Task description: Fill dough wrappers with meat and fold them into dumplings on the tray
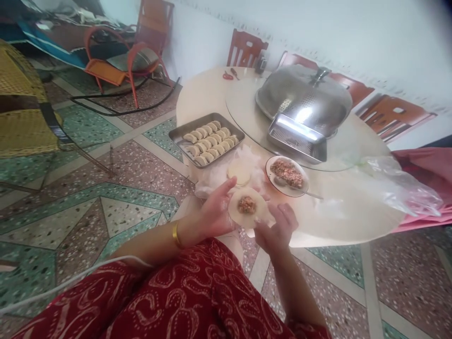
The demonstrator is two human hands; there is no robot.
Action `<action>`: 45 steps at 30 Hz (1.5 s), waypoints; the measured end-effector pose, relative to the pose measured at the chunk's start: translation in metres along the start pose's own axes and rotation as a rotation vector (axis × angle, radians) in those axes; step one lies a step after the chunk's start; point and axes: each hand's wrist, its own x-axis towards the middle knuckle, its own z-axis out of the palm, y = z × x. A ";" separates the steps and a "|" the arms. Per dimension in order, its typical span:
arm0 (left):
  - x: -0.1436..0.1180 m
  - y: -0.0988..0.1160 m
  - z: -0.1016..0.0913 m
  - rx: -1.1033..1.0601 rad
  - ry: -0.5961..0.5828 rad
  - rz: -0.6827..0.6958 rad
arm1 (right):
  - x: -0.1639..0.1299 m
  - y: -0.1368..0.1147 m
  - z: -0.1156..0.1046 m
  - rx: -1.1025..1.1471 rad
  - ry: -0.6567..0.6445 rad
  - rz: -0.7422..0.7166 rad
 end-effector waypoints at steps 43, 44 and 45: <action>0.002 -0.017 -0.020 0.796 0.081 0.152 | 0.017 -0.024 0.010 0.160 0.002 0.351; 0.003 -0.017 -0.020 0.796 0.085 0.155 | 0.018 -0.024 0.010 0.170 0.000 0.363; 0.003 -0.017 -0.021 0.794 0.085 0.167 | 0.018 -0.023 0.010 0.180 0.000 0.378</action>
